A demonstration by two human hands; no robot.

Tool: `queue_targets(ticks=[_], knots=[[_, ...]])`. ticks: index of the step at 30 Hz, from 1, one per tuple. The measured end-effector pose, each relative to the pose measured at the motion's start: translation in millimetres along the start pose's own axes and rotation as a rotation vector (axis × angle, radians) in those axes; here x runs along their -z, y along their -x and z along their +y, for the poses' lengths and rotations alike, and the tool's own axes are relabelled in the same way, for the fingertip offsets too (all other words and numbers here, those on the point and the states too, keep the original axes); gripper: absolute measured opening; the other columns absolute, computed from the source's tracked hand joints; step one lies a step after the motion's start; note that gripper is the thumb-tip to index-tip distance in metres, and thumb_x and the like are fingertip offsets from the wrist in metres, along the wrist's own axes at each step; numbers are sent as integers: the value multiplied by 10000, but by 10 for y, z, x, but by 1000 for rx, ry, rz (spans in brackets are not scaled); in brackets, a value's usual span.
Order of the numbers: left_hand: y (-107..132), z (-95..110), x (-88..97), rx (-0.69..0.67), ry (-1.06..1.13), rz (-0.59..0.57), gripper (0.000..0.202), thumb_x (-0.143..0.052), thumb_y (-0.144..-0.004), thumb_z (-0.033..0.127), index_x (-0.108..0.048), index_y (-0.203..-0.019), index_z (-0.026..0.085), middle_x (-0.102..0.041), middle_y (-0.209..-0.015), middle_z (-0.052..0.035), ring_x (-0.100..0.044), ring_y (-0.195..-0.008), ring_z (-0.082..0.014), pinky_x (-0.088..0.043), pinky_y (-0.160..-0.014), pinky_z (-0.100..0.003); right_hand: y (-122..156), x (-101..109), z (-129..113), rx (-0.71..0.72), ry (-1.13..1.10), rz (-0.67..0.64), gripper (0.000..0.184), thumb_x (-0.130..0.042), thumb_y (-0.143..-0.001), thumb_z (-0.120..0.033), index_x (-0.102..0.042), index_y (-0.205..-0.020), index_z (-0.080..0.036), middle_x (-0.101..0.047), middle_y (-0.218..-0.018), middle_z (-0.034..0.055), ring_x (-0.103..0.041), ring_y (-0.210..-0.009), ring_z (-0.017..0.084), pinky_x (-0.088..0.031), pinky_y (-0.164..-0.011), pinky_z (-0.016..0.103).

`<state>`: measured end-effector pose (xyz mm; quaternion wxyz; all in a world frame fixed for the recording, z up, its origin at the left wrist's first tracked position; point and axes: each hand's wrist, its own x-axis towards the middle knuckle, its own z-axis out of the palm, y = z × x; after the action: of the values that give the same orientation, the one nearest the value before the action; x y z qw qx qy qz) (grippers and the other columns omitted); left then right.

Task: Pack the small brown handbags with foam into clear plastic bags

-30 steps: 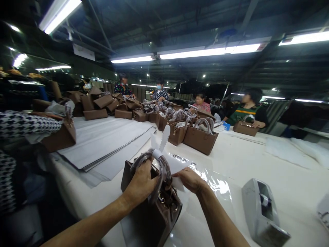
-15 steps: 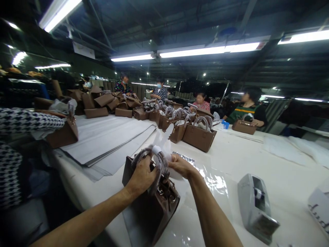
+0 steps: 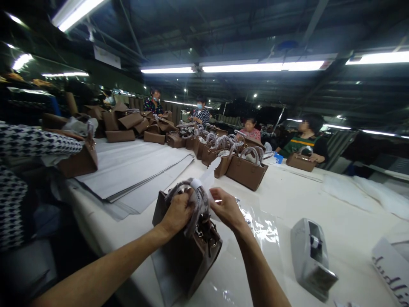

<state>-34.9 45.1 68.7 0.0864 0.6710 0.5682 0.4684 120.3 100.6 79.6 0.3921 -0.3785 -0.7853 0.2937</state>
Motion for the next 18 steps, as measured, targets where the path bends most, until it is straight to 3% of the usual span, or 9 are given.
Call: queue_targets(ticks=[3, 7, 12, 18], knots=[[-4, -14, -42, -30, -15, 12, 112, -435, -797, 134, -536, -749, 148, -591, -639, -30, -566, -617, -161, -425, -636, -272, 208, 11, -277, -21, 111, 285, 285, -471, -802, -438, -536, -903, -179, -605, -799, 37, -552, -712, 155, -420, -664, 275], [0, -14, -100, -99, 14, -6, 180, -397, -835, 174, -547, -738, 153, -618, -664, -47, -582, -624, -165, -430, -610, -262, 297, -289, -567, -36, 384, 340, 302, -460, -812, -479, -497, -923, -201, -596, -781, 33, -541, -672, 180, -372, -600, 276], [132, -125, -75, -145, 59, 43, 199, -392, -837, 192, -567, -759, 138, -624, -713, -78, -583, -692, -193, -444, -685, -306, 194, -609, -500, -132, 517, 463, 283, -324, -885, -451, -458, -918, -204, -562, -682, 16, -517, -594, 185, -281, -528, 257], [344, -326, -14, -77, 297, 159, 229, -422, -871, 280, -596, -882, 131, -635, -829, -54, -592, -779, -163, -476, -721, -250, 160, -618, -375, -70, 560, 575, 276, -350, -885, -453, -471, -859, -206, -567, -802, 9, -520, -712, 170, -302, -584, 249]])
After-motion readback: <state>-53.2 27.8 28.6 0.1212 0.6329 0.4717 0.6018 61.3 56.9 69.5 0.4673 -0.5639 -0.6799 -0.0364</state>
